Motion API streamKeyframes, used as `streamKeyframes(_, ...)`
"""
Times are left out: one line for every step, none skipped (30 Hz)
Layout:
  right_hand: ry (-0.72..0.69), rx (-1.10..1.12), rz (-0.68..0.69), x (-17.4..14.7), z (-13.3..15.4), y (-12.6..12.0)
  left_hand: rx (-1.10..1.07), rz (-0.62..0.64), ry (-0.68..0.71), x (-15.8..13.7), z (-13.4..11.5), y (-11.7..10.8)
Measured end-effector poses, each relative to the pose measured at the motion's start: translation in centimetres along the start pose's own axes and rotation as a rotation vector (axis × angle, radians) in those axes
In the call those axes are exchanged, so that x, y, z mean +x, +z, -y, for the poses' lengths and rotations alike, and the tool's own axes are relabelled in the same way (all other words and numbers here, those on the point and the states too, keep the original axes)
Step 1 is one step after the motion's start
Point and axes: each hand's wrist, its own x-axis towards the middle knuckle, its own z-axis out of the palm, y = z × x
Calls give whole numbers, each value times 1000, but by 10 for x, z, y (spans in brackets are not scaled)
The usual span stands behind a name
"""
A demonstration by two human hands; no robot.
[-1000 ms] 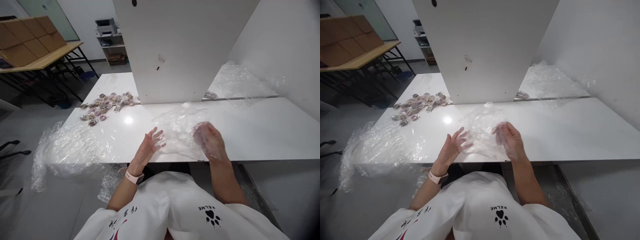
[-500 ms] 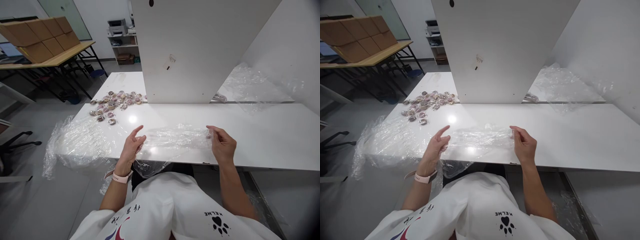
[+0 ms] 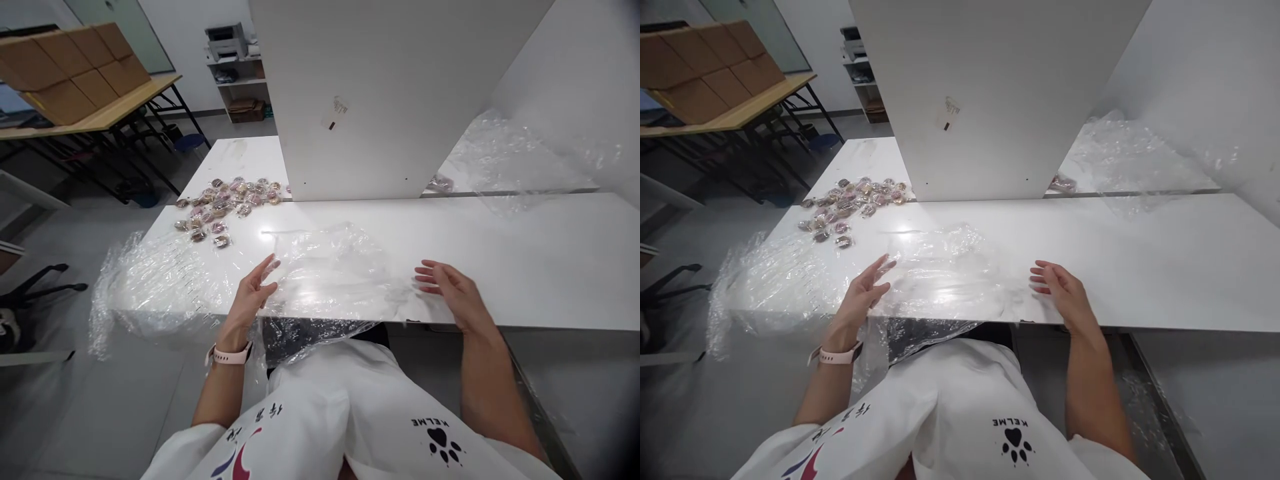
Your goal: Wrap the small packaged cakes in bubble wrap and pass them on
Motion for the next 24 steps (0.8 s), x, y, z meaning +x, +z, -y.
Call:
streamKeyframes(82,-24,-5,5,-10,8,-48,9,-35,-1,3,1)
streamKeyframes(146,-55,45,6,-18,18,-110,21,-61,-2,4,2)
streamKeyframes(196,-72,142,3,-22,30,-179,35,-76,-4,3,4)
streamKeyframes(238,-56,268,-3,-23,42,-248,51,-80,-5,1,6)
streamKeyframes(281,4,404,-10,-22,56,-309,66,-74,-6,-2,8)
streamKeyframes(324,108,530,-19,-20,70,-358,80,-58,-7,-6,11)
streamKeyframes(360,251,634,-28,-16,85,-395,98,-36,-8,-10,12)
streamKeyframes(385,416,706,-36,-12,99,-421,116,-9,-10,-15,14)
streamKeyframes(395,589,746,-40,-8,112,-438,137,19,-11,-20,15)
streamKeyframes(391,755,766,-42,-5,124,-448,160,45,-13,-25,16)
streamKeyframes(375,897,765,-40,-2,133,-452,185,71,-15,-29,16)
streamKeyframes(348,1007,742,-34,2,141,-451,210,93,-18,-34,16)
streamKeyframes(314,1077,703,-26,5,145,-444,229,114,-20,-38,15)
streamKeyframes(274,1106,658,-15,9,147,-430,241,134,-22,-42,14)
streamKeyframes(224,1095,608,-3,13,146,-409,246,152,-25,-46,13)
streamKeyframes(159,1051,546,9,18,141,-382,244,169,-26,-49,11)
streamKeyframes(79,981,478,22,23,133,-350,239,184,-28,-52,8)
streamKeyframes(-11,893,405,34,28,123,-314,231,199,-28,-55,6)
streamKeyframes(-109,805,325,45,32,109,-276,216,215,-29,-56,3)
streamKeyframes(-213,735,232,54,36,93,-237,195,232,-28,-57,1)
streamKeyframes(-316,690,134,61,37,76,-195,170,249,-27,-58,-2)
streamKeyframes(-411,667,42,65,36,58,-151,142,261,-25,-57,-4)
streamKeyframes(-493,651,-42,67,33,40,-106,118,267,-22,-55,-7)
streamKeyframes(-554,631,-109,66,27,23,-59,105,263,-18,-52,-8)
